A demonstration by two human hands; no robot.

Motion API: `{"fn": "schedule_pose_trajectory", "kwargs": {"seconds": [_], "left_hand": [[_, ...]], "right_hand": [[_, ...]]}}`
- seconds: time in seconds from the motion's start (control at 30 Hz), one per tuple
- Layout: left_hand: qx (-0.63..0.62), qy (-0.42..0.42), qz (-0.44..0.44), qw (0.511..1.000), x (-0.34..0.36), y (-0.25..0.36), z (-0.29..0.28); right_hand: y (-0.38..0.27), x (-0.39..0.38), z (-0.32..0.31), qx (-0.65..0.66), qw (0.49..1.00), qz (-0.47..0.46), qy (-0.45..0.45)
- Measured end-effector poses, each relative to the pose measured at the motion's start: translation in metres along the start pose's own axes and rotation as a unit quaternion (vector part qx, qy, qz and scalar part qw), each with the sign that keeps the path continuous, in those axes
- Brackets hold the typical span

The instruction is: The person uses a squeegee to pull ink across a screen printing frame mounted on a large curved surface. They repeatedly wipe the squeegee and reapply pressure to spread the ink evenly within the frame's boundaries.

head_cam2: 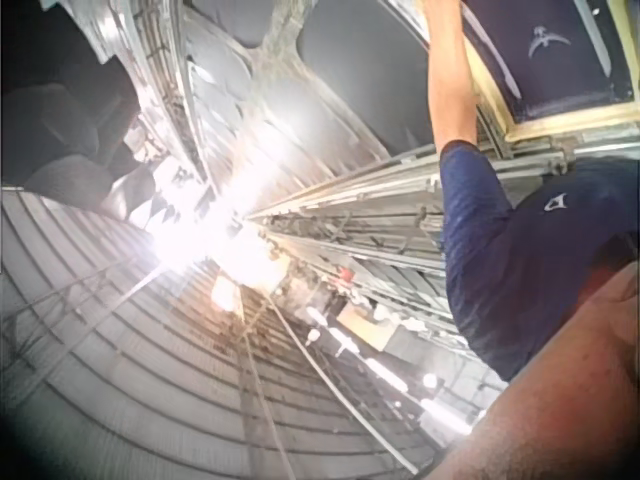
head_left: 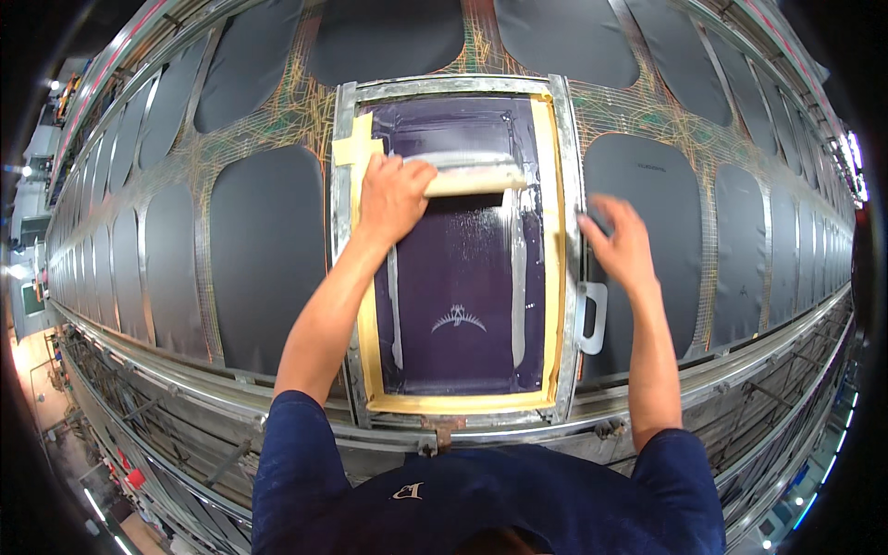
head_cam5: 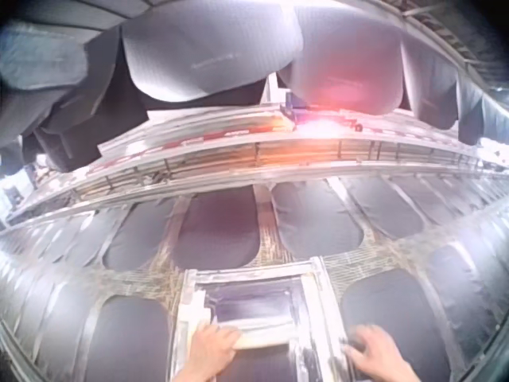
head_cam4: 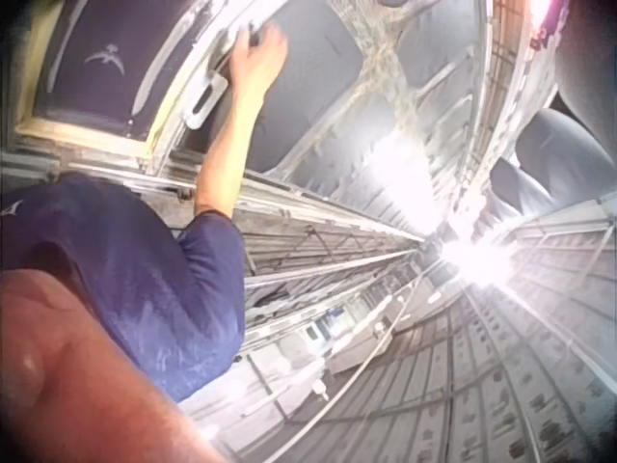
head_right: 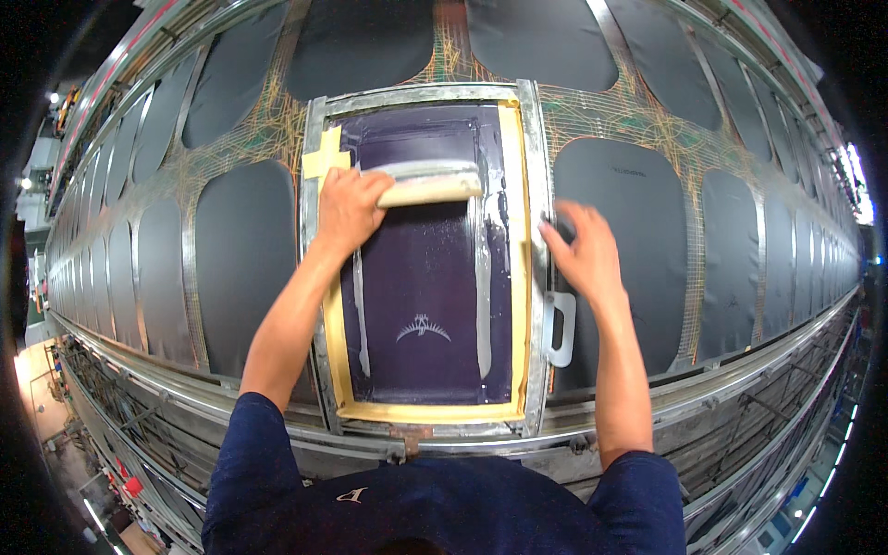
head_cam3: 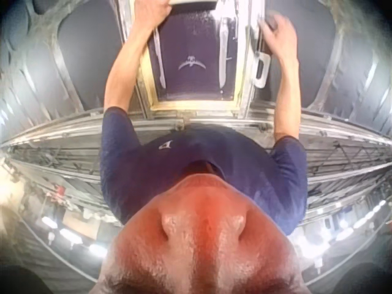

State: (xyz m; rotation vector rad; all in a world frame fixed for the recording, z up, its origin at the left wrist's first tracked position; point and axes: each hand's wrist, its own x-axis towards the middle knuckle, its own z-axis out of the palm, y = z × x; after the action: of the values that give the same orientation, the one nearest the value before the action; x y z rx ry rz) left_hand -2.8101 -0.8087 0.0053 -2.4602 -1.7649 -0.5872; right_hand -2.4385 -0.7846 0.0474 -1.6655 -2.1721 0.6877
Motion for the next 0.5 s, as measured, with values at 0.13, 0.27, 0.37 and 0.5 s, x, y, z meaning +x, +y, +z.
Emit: {"fn": "schedule_pose_trajectory", "kwargs": {"seconds": [0.13,0.27,0.37,0.5], "left_hand": [[-0.084,-0.081,-0.053,0.992,0.063,-0.028,-0.026],[-0.077,-0.202,-0.097,0.971,0.119,-0.056,-0.031],[-0.08,-0.222,-0.125,0.964,0.138,-0.075,-0.013],[-0.078,-0.236,-0.145,0.958,0.135,-0.072,-0.011]], "right_hand": [[-0.065,0.107,-0.005,0.026,0.968,-0.248,0.013],[-0.101,0.195,0.018,-0.094,0.957,-0.243,-0.125],[-0.106,0.228,0.042,-0.142,0.954,-0.191,-0.182],[-0.102,0.229,0.054,-0.102,0.955,-0.182,-0.21]]}}
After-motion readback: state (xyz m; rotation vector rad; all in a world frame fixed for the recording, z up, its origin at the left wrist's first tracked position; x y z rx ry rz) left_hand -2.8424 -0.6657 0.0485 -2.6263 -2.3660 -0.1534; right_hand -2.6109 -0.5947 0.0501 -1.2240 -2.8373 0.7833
